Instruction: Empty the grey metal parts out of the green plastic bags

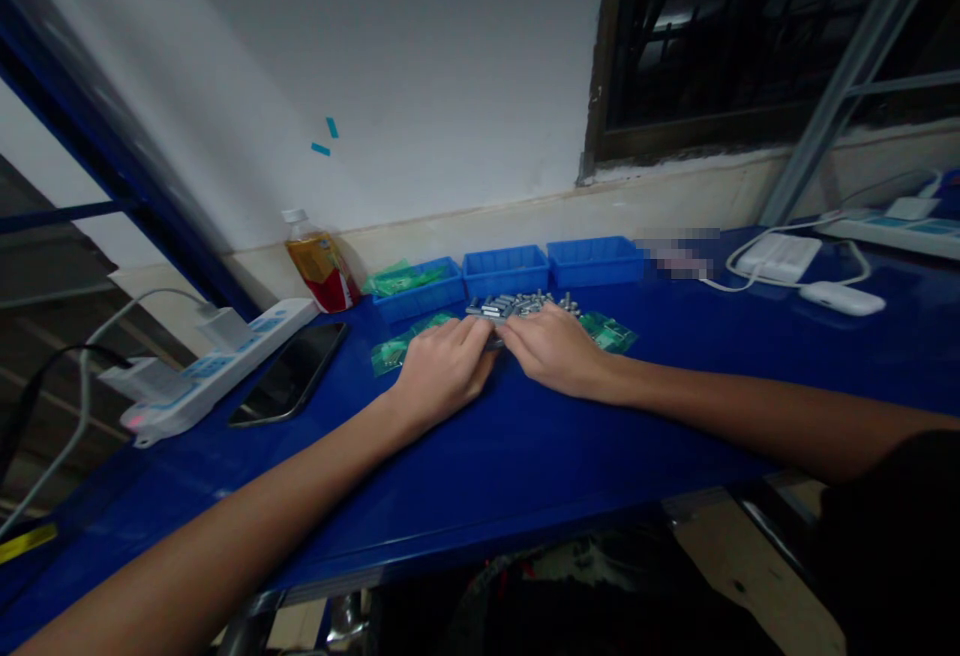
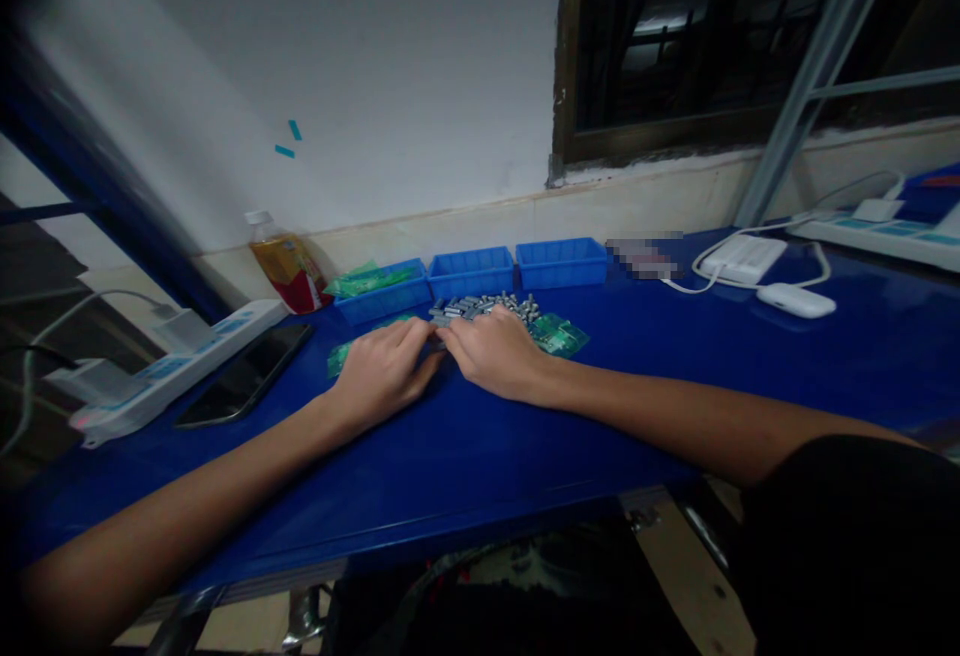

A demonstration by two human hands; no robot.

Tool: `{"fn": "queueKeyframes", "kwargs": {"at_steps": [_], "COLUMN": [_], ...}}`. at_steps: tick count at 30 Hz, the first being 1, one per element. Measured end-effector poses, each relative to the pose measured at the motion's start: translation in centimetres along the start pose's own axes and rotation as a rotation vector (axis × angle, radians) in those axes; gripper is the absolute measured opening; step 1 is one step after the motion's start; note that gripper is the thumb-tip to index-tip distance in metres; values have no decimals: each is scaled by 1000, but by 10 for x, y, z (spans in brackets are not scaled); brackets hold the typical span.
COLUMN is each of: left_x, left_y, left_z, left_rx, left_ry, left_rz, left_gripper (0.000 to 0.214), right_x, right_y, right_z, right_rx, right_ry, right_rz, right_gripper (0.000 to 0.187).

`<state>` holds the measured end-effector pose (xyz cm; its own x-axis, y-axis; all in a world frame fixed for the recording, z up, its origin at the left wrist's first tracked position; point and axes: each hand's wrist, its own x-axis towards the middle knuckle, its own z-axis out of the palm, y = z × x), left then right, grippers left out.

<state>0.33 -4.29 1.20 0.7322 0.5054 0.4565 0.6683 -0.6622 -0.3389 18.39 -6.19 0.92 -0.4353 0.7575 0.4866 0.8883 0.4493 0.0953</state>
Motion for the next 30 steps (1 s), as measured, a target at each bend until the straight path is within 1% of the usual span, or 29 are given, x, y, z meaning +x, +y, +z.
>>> {"fn": "queueKeyframes", "kwargs": {"at_steps": [2, 4, 6, 8, 12, 15, 18, 20, 22, 24, 27, 30], "left_x": [0, 0, 0, 1, 3, 3, 3, 3, 3, 2, 2, 2], "left_y": [0, -1, -2, -3, -4, -4, -4, -5, -6, -7, -8, -8], "left_z": [1, 2, 4, 5, 6, 4, 5, 7, 9, 11, 11, 11], "left_rx": [9, 4, -3, -6, -12, -28, -53, -81, -116, -139, -134, -122], "left_ry": [16, 9, -11, -32, -77, -121, -126, -118, -132, -159, -185, -199], "left_rz": [-1, 0, -17, -46, -82, -89, -110, -134, -149, -146, -130, -119], "left_gripper": [26, 29, 30, 31, 33, 36, 36, 35, 36, 36, 34, 32], "right_x": [0, 0, 0, 0, 0, 3, 7, 12, 17, 21, 24, 25], "right_y": [1, 3, 6, 9, 15, 19, 26, 36, 52, 71, 98, 113], "right_z": [-1, -2, -3, -4, -2, -1, 0, 2, 4, 7, 14, 21], "right_rx": [52, 140, 225, 267, 274, 259, 211, 171, 122, 77, 26, -2], "right_ry": [11, 41, 83, 120, 155, 139, 124, 130, 143, 162, 158, 154], "right_rz": [19, 29, 2, -60, -150, -165, -154, -106, -16, 87, 215, 294], "right_gripper": [42, 36, 30, 30, 22, 21, 23, 23, 23, 25, 26, 26]}}
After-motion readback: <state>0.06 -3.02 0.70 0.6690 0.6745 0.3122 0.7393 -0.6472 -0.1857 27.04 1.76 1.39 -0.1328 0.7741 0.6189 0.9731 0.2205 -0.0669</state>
